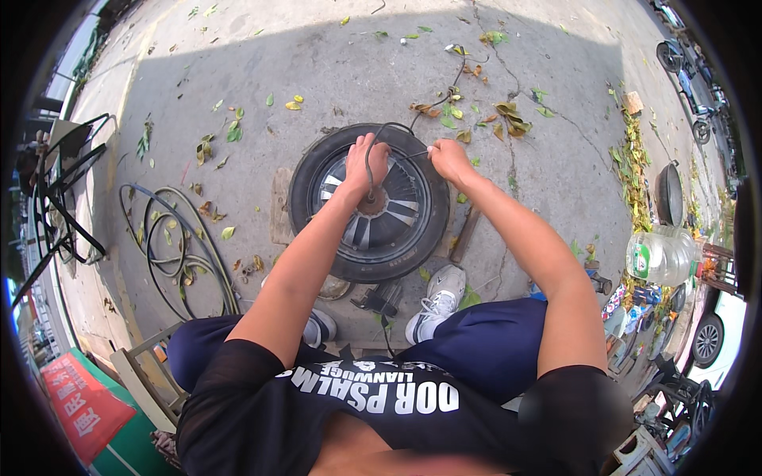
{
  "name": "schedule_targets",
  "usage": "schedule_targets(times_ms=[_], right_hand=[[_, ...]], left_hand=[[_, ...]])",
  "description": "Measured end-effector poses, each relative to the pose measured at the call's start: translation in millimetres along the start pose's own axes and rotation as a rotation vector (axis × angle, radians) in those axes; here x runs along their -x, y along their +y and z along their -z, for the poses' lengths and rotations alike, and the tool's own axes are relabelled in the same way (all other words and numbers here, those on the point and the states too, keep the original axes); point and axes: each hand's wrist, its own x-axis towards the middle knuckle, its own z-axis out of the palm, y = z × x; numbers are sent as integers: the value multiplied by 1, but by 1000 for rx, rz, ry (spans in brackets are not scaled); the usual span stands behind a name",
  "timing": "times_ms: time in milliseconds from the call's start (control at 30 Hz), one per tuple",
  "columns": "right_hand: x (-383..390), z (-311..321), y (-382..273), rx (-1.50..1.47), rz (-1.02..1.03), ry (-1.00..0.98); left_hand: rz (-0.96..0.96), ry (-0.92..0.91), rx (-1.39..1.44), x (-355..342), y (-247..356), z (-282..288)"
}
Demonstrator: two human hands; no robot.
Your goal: The person sits on the ground and works on a small vehicle tire, repeatedly inserting and removing a thin wire or tool into the valve area. The person manipulates the wire with both hands, occasionally adjusting the tire's position on a wooden block.
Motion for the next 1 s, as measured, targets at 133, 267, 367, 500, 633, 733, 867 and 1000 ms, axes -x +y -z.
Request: schedule_targets(times_ms=[133,267,367,500,633,733,867,1000], right_hand=[[-2,-1,8,-321,-303,-119],[4,2,6,-639,-579,-195],[8,3,9,-773,-595,-223],[12,1,6,-829,-579,-184],[13,-3,-4,-837,-575,-162],[12,-3,-4,-813,-554,-154],[13,2,-7,-719,-477,-154],[8,6,3,-365,-175,-42]], left_hand=[[3,-27,3,0,1,1],[-3,-16,15,0,0,1],[-7,-17,17,-1,1,2],[-12,-17,36,-1,2,2],[-22,-2,33,-2,-3,0],[-40,20,38,-2,-4,-2],[-35,15,47,-1,-2,-1],[-97,-49,1,-8,2,7]])
